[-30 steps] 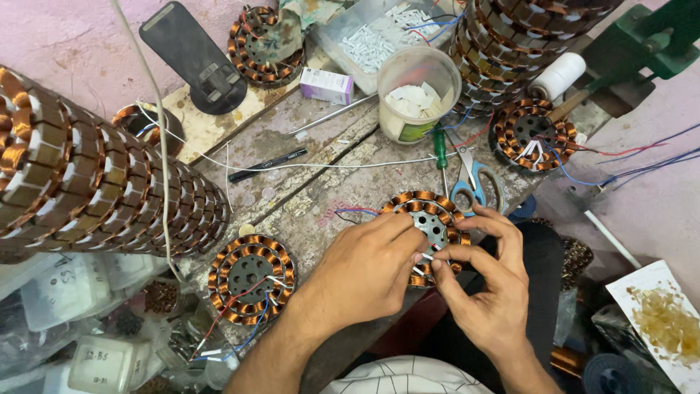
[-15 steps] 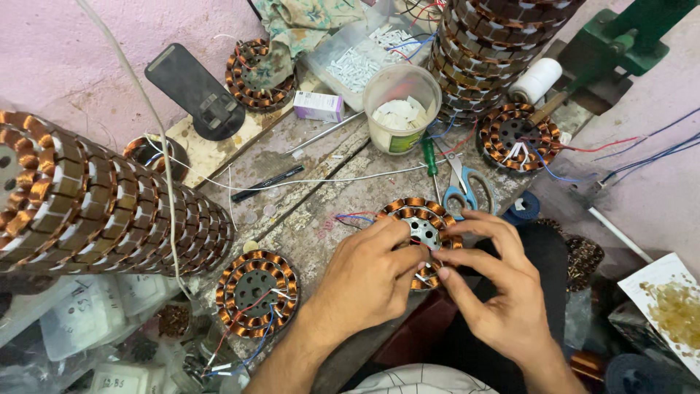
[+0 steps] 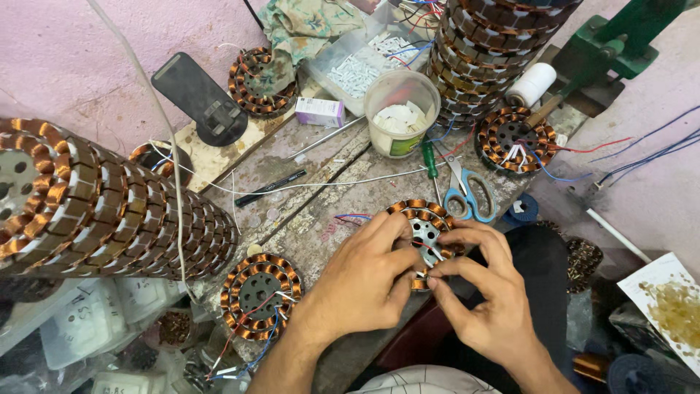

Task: The person connects wires to a fan stator by hand and with a roll of tape. The person pulls copper wires through the stator core, twists them together, and secures them in place.

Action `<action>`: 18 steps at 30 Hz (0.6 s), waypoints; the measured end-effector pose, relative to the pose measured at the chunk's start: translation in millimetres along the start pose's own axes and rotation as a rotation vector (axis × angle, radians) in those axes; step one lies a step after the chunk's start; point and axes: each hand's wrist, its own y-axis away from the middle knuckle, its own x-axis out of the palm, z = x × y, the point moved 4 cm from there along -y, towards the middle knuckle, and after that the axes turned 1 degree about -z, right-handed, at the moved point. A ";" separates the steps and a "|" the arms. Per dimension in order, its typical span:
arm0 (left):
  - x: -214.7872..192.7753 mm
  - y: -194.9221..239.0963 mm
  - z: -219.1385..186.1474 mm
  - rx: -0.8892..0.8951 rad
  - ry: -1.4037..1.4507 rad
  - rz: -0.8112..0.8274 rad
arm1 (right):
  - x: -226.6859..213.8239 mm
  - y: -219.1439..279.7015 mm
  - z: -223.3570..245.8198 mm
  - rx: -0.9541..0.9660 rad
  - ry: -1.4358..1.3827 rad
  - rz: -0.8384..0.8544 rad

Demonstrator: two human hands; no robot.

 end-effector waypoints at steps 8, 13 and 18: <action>1.8 2.0 2.2 0.041 -0.040 0.027 | 1.7 1.2 6.2 -0.053 0.069 -0.092; 2.1 2.3 -0.4 0.060 -0.074 0.036 | 6.1 7.1 12.9 -0.079 0.164 -0.139; 0.5 2.3 -3.3 0.057 -0.086 0.042 | 8.1 11.1 10.5 -0.046 0.098 -0.158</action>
